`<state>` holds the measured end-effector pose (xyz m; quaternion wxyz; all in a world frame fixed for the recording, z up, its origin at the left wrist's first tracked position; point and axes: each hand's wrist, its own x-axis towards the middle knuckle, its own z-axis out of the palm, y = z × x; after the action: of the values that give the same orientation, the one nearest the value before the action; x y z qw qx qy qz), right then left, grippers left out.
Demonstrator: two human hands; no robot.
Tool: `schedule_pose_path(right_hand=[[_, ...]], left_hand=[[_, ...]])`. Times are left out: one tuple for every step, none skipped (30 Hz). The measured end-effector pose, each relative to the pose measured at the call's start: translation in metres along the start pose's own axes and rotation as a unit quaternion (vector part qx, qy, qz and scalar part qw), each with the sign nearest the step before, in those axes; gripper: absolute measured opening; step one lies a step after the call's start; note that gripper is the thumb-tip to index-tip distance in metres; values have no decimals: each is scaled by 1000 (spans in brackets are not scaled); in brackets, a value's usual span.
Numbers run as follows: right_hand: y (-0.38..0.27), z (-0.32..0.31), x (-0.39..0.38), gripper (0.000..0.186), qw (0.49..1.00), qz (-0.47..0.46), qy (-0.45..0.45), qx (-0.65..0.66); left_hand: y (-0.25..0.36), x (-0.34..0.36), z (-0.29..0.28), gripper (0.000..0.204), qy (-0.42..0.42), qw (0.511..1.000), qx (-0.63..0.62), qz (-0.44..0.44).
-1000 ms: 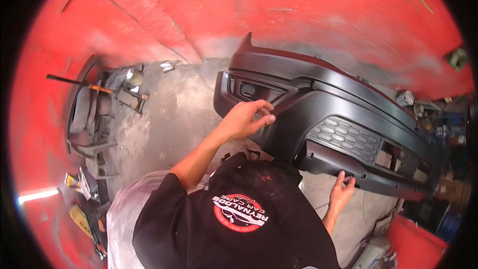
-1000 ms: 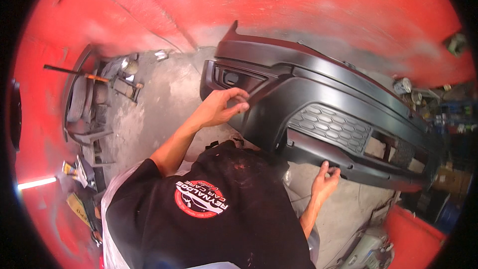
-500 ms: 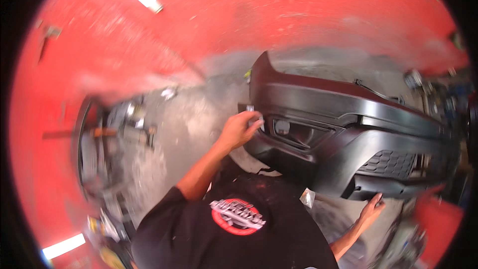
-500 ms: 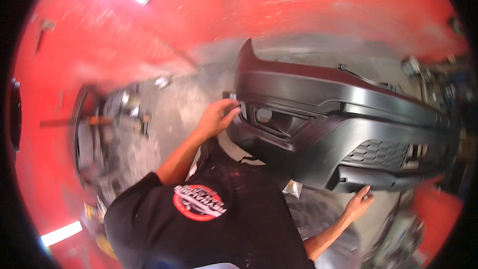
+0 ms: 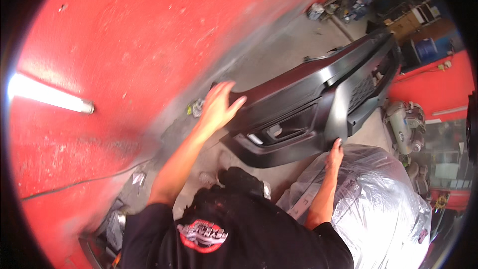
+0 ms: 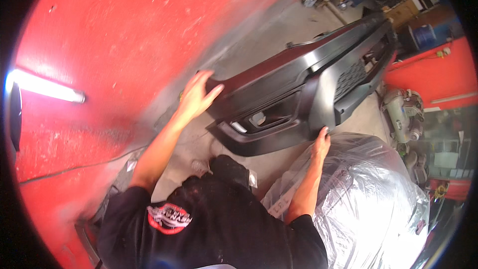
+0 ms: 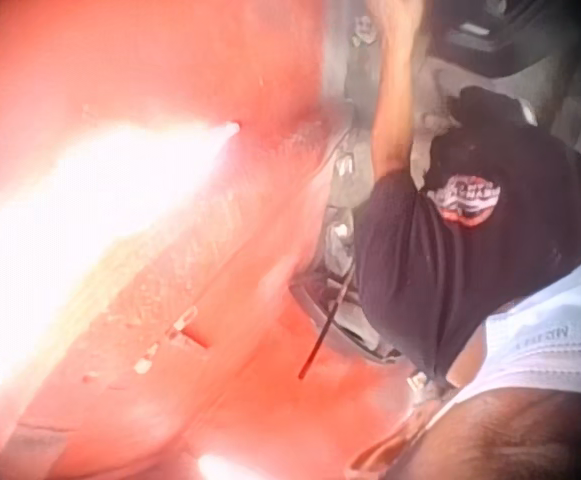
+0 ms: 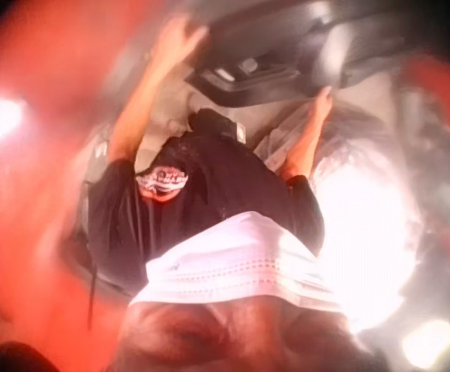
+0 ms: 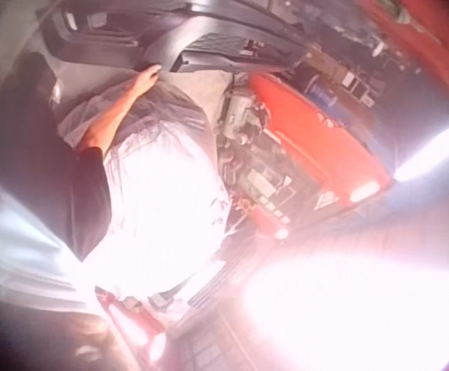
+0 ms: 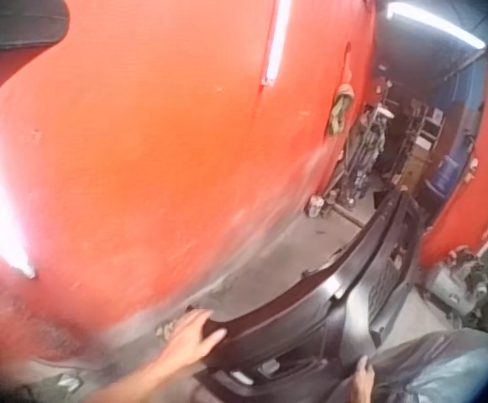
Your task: The person wires a car bumper by threading and securing wires through the plastic clips along the inner edge of the bumper.
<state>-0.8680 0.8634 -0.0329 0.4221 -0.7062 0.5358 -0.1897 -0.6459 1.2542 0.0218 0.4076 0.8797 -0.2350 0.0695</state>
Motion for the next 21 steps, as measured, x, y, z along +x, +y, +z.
schedule_pose_path(right_hand=[[5,-1,-2,73,999,-30,4,-14],[13,11,7,72,999,28,-33,-29],[11,15,1,71,999,20,-7,-50],[-3,14,-20,70,997,-65,-11,-41],[-11,16,-29,71,999,-32,2,-33],[10,15,-18,73,999,-13,7,36],[5,14,-22,76,999,-9,17,29],[6,17,-26,76,999,-7,28,36],[5,17,-27,76,998,-8,47,47],[4,18,-27,76,997,-5,57,54],[2,19,-29,76,998,18,47,30],[0,17,-29,75,998,40,44,7],[6,18,-25,75,997,37,62,-14],[6,22,-26,74,997,28,70,-35],[-1,27,-29,74,996,18,73,-58],[-10,31,-36,73,995,33,79,-40],[-17,33,-39,72,995,49,87,-21],[-13,34,-41,70,992,69,103,-21],[-10,40,-42,69,990,70,124,6],[-9,42,-47,67,987,80,140,2],[-17,48,-50,66,985,85,153,-3]], left_hand=[[-8,18,17,54,17,998,22,61],[-10,29,18,52,14,996,28,85],[-17,38,27,51,-2,994,49,102],[-25,43,38,48,-61,994,57,70],[-38,46,50,55,-132,988,66,44],[-46,44,66,55,-145,988,52,10],[-45,45,70,57,-172,985,27,-6],[-46,42,70,57,-200,980,22,-10],[-37,44,69,57,-226,974,14,-6],[-32,45,74,58,-212,977,-6,5],[-30,46,77,60,-201,979,-26,18],[-21,54,69,60,-220,974,-46,37],[-19,58,70,61,-221,974,-48,35],[-21,63,70,62,-254,964,-62,39],[-19,70,62,64,-310,948,-67,16],[-18,78,59,64,-368,926,-79,-37],[-17,88,56,64,-404,910,-80,-45],[-23,97,60,66,-424,902,-79,-18],[-29,105,59,64,-440,893,-93,-14],[-44,110,67,62,-478,874,-85,3],[-59,116,76,60,-509,857,-77,19]])
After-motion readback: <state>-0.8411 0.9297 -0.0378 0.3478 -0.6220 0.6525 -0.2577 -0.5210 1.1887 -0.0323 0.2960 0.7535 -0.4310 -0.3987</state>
